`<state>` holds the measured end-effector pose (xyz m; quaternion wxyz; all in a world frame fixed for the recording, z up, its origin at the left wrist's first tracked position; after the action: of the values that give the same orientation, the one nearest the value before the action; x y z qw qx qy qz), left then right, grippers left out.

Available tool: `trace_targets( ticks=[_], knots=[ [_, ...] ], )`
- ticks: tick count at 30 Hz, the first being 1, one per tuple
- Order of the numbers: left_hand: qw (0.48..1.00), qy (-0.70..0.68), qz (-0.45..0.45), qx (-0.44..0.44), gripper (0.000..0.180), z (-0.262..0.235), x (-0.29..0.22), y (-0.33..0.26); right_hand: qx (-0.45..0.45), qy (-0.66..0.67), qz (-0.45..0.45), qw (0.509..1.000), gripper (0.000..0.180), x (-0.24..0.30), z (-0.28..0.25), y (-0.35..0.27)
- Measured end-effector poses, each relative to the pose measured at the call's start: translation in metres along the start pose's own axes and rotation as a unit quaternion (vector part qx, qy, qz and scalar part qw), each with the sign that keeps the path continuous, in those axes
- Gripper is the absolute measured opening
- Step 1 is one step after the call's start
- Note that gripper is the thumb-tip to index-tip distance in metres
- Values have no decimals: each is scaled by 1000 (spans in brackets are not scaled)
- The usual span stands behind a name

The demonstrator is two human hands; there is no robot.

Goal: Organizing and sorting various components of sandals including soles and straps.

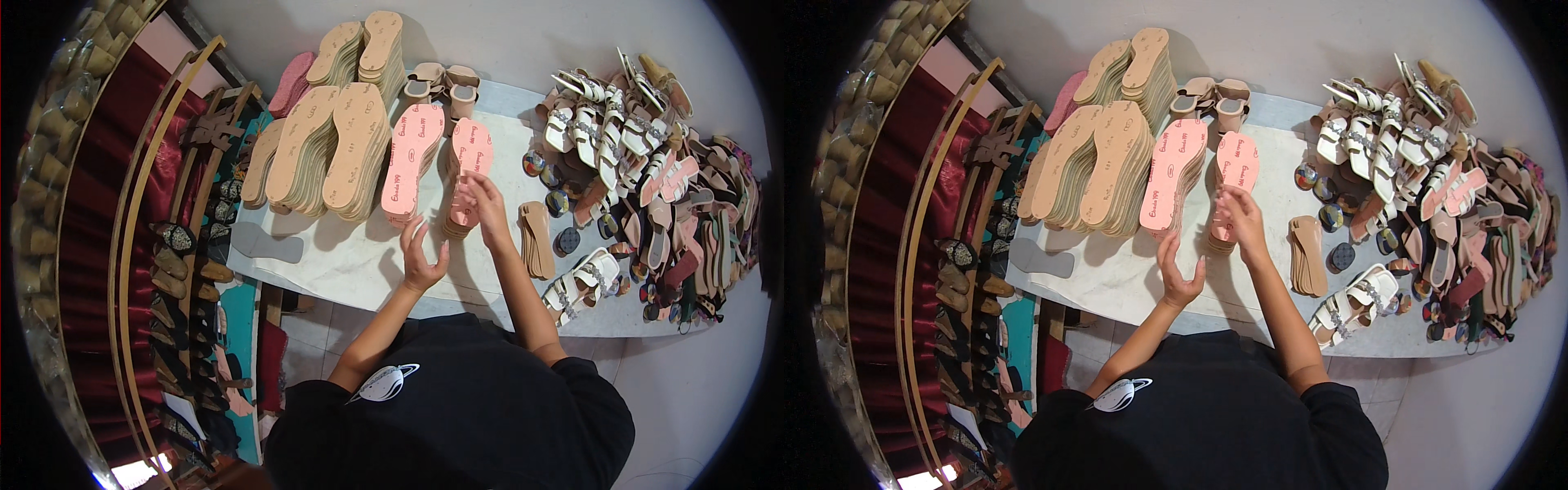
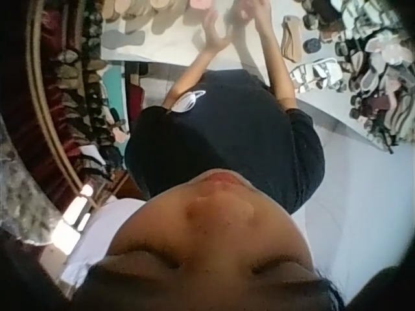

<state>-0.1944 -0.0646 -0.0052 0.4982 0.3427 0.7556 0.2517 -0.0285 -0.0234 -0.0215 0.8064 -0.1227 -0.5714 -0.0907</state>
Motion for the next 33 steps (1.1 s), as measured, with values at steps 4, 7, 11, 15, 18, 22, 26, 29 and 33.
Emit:
trace_targets(
  ticks=[4, 7, 11, 15, 18, 22, 26, 29, 33],
  knots=[
    [986, -91, -105, 96, 62, 38, 18, 13, -107, -19, -38, 993, 34, -1, -43, -7],
    [946, -200, -235, 96, 62, 68, 57, 8, -141, -65, -33, 987, 49, -25, -62, -4],
    [861, -333, -364, 128, 61, 94, 84, 4, -111, 39, 48, 992, 63, -65, -59, 1],
    [829, -342, -402, 183, 65, 108, 91, 1, -52, 90, 43, 994, 61, -74, -51, 10],
    [836, -319, -388, 223, 64, 117, 95, -5, -46, 54, 40, 997, 56, -75, -49, 12],
    [847, -328, -363, 209, 58, 119, 93, -2, -33, 56, 35, 997, 54, -69, -41, 11],
    [842, -364, -337, 213, 50, 117, 78, 9, -48, 77, 48, 995, 54, -69, -43, 8],
    [854, -353, -330, 191, 48, 110, 86, 7, -24, 84, 52, 995, 53, -67, -32, 9],
    [834, -378, -355, 188, 48, 107, 91, 6, -13, 83, 39, 996, 51, -72, -28, 14]
  ],
)
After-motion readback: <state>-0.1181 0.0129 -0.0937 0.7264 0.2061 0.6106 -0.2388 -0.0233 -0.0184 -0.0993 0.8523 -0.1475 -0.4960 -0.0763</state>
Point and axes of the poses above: each hand's wrist, its own y-axis towards the middle knuckle, its own z-axis out of the palm, x = y × z, the point moved 8 cm from there along y, towards the middle knuckle, and after that the axes turned 4 degrees about x, right-handed, at the moved point
